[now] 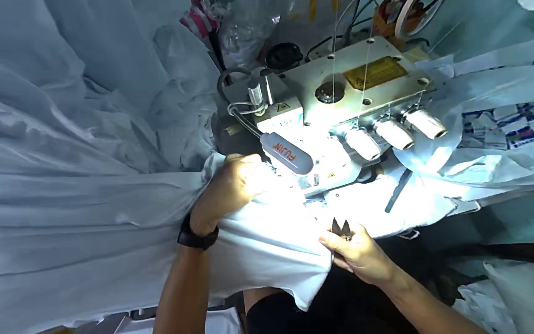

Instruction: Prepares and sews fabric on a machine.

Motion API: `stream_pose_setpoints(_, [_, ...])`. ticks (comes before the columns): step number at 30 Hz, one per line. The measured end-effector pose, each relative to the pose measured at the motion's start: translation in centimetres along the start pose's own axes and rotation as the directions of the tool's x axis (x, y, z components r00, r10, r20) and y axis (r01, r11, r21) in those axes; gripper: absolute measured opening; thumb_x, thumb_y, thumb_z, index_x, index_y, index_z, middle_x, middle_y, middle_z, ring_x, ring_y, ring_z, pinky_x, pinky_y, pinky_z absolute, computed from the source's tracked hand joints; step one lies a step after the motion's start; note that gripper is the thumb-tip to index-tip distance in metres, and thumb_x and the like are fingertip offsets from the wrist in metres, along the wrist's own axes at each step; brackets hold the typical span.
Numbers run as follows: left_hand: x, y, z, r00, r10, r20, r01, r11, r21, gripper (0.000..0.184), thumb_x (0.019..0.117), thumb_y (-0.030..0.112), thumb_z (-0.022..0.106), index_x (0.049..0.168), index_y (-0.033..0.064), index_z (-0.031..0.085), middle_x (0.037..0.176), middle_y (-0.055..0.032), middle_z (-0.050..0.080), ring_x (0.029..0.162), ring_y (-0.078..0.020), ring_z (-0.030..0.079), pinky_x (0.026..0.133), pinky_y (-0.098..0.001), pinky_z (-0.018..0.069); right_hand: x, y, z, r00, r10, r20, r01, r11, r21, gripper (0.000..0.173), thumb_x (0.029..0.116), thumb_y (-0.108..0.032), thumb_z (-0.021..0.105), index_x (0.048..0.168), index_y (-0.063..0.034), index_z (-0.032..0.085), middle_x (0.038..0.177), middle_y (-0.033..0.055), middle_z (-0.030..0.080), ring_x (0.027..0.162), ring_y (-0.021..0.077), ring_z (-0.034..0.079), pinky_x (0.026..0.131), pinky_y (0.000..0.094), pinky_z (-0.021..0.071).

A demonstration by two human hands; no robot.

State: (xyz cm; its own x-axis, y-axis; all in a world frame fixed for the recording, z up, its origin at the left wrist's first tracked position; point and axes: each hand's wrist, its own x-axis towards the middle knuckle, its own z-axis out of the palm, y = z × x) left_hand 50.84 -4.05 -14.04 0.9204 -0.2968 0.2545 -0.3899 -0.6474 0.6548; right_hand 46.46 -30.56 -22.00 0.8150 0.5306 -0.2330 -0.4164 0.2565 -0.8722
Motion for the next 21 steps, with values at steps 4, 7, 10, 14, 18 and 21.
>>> stream_pose_setpoints(4, [-0.5, -0.6, 0.2, 0.999, -0.042, -0.005, 0.043, 0.997, 0.063, 0.004, 0.0828, 0.009, 0.069, 0.087, 0.0084, 0.071, 0.086, -0.0019, 0.066, 0.088, -0.0116, 0.063, 0.099, -0.0439, 0.0427, 0.8, 1.0, 0.5, 0.994, -0.104, -0.020, 0.102, 0.992, -0.075, 0.013, 0.0945, -0.008, 0.063, 0.086, -0.0164, 0.068, 0.060, -0.0133, 0.059, 0.046, -0.0057, 0.050, 0.044, 0.0117, 0.0435])
stream_pose_setpoints(7, [-0.5, -0.5, 0.1, 0.996, -0.085, -0.022, 0.087, 0.990, 0.115, 0.006, 0.0838, 0.011, 0.068, 0.088, 0.0096, 0.072, 0.102, -0.0030, 0.067, 0.098, -0.0138, 0.062, 0.097, -0.0431, 0.0435, 1.6, 2.4, 0.6, 0.934, -0.357, 0.006, 0.345, 0.899, -0.268, 0.007, 0.0952, -0.009, 0.064, 0.091, -0.0048, 0.068, 0.088, -0.0071, 0.061, 0.069, -0.0071, 0.054, 0.060, 0.0083, 0.0469])
stream_pose_setpoints(10, [-0.3, -0.6, 0.1, 0.990, -0.137, 0.019, 0.133, 0.981, 0.141, 0.008, 0.0878, 0.010, 0.065, 0.087, 0.0061, 0.072, 0.120, -0.0081, 0.065, 0.114, -0.0187, 0.059, 0.100, -0.0397, 0.0450, 1.7, 2.8, 0.7, 0.872, -0.489, 0.015, 0.456, 0.802, -0.385, 0.017, 0.0954, -0.011, 0.066, 0.080, -0.0027, 0.068, 0.088, -0.0032, 0.062, 0.078, -0.0076, 0.054, 0.069, 0.0066, 0.0450])
stream_pose_setpoints(14, [0.1, 0.2, 0.2, 0.981, -0.195, -0.015, 0.195, 0.961, 0.195, 0.004, 0.0815, 0.008, 0.072, 0.081, 0.0038, 0.070, 0.116, -0.0114, 0.064, 0.105, -0.0199, 0.061, 0.091, -0.0388, 0.0499, 1.1, 3.0, 0.4, 0.803, -0.591, 0.073, 0.547, 0.683, -0.484, 0.019, 0.0970, -0.013, 0.067, 0.082, -0.0019, 0.067, 0.084, 0.0016, 0.063, 0.080, -0.0035, 0.058, 0.074, 0.0084, 0.0480])
stream_pose_setpoints(18, [0.8, 1.4, 0.7, 0.967, -0.227, -0.111, 0.248, 0.939, 0.239, 0.006, 0.0820, 0.005, 0.074, 0.079, 0.0026, 0.070, 0.099, -0.0125, 0.067, 0.079, -0.0213, 0.063, 0.069, -0.0424, 0.0506, 1.2, 2.5, 0.7, 0.767, -0.640, 0.049, 0.568, 0.641, -0.516, 0.018, 0.0933, -0.010, 0.069, 0.078, -0.0023, 0.063, 0.077, 0.0006, 0.060, 0.073, -0.0047, 0.055, 0.069, 0.0068, 0.0462])
stream_pose_setpoints(21, [1.1, 1.3, 1.4, 0.953, -0.201, -0.228, 0.249, 0.946, 0.208, 0.008, 0.0869, -0.002, 0.068, 0.082, 0.0021, 0.063, 0.082, -0.0124, 0.061, 0.068, -0.0214, 0.057, 0.063, -0.0402, 0.0458, 2.0, 2.0, 1.1, 0.777, -0.629, 0.004, 0.554, 0.681, -0.479, 0.017, 0.0899, -0.006, 0.069, 0.075, -0.0024, 0.062, 0.075, -0.0015, 0.059, 0.070, -0.0066, 0.053, 0.065, 0.0059, 0.0442])
